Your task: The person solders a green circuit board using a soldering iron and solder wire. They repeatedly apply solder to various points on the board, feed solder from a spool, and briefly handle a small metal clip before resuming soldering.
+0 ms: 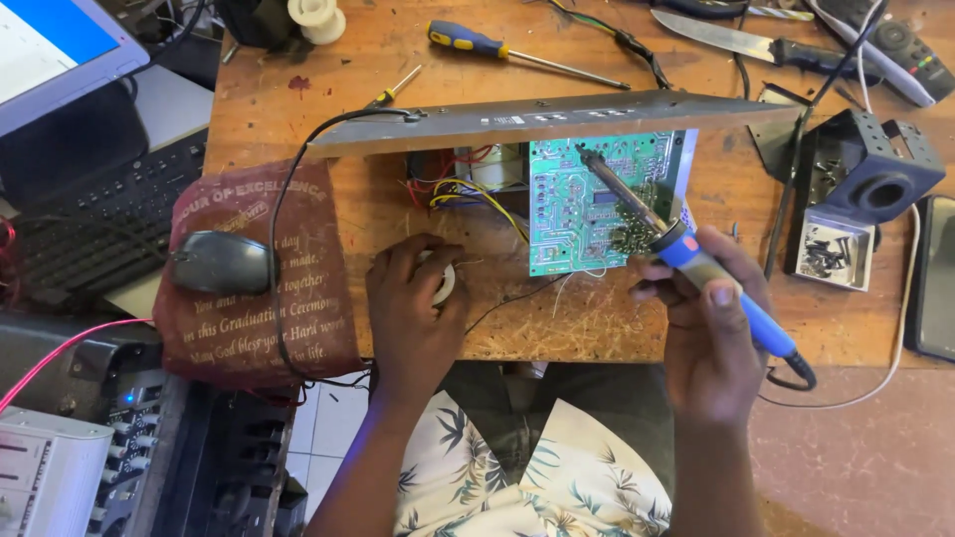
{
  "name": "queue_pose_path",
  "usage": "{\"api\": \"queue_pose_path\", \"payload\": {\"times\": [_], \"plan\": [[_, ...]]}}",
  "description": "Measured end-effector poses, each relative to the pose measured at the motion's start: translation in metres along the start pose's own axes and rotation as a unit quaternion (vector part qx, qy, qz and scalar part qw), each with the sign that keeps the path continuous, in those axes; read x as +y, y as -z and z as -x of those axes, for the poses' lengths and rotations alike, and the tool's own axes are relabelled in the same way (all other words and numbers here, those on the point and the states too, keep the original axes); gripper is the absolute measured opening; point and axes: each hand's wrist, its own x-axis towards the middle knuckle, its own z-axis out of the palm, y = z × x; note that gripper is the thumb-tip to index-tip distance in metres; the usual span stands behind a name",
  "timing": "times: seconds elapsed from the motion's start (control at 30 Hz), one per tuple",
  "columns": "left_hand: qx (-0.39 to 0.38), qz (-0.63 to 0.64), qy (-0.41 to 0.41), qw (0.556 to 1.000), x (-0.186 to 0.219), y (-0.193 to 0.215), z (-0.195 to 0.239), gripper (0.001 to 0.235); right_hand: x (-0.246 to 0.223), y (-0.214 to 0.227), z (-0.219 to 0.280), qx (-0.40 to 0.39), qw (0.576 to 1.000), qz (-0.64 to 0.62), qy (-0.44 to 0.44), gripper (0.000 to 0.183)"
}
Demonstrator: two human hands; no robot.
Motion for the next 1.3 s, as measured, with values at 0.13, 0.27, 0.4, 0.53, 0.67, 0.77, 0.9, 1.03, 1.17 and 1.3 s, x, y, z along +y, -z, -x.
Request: {"api": "queue_pose_path", "payload": {"times": [0.13, 0.27, 0.4, 0.53, 0.67, 0.77, 0.9, 1.03, 1.17, 1.3], "plan": [[-0.004, -0.004, 0.003, 1.0, -0.003, -0.001, 0.003, 0.033, 0.01, 0.006, -0.003, 0.006, 0.999, -0.028, -0.023, 0.046], [-0.003, -0.015, -0.012, 1.0, -0.004, -0.002, 0.003, 0.03, 0.012, 0.007, -0.002, 0.016, 0.999, -0.041, -0.026, 0.049], [-0.005, -0.012, -0.005, 1.0, -0.004, -0.002, 0.003, 0.032, 0.008, 0.011, 0.002, 0.004, 0.997, -0.063, -0.04, 0.047], [-0.003, -0.005, 0.005, 1.0, -0.004, -0.002, 0.004, 0.032, -0.005, 0.011, 0.011, -0.03, 0.993, -0.108, -0.044, 0.045], [0.072, 0.045, -0.026, 0.996, -0.002, 0.004, 0.003, 0.037, -0.016, -0.008, 0.023, -0.119, 0.982, -0.149, -0.004, 0.042], [0.104, 0.094, 0.099, 0.985, -0.003, 0.013, 0.01, 0.037, -0.027, -0.036, 0.041, -0.105, 0.983, 0.151, -0.007, 0.022], [0.115, -0.024, 0.141, 0.983, -0.017, 0.032, 0.008, 0.037, -0.029, -0.031, 0.048, -0.074, 0.995, 0.07, 0.015, 0.038], [0.081, -0.058, 0.12, 0.988, -0.024, 0.036, 0.017, 0.035, -0.019, -0.008, 0.04, -0.051, 0.997, 0.056, 0.031, 0.041], [0.072, -0.012, 0.041, 0.997, -0.014, 0.027, 0.016, 0.027, -0.016, 0.006, 0.04, -0.06, 0.998, 0.016, 0.014, 0.04], [0.061, -0.057, -0.029, 0.996, -0.015, 0.023, 0.011, 0.016, -0.017, 0.008, 0.039, -0.031, 0.999, 0.018, -0.006, 0.041]]}}
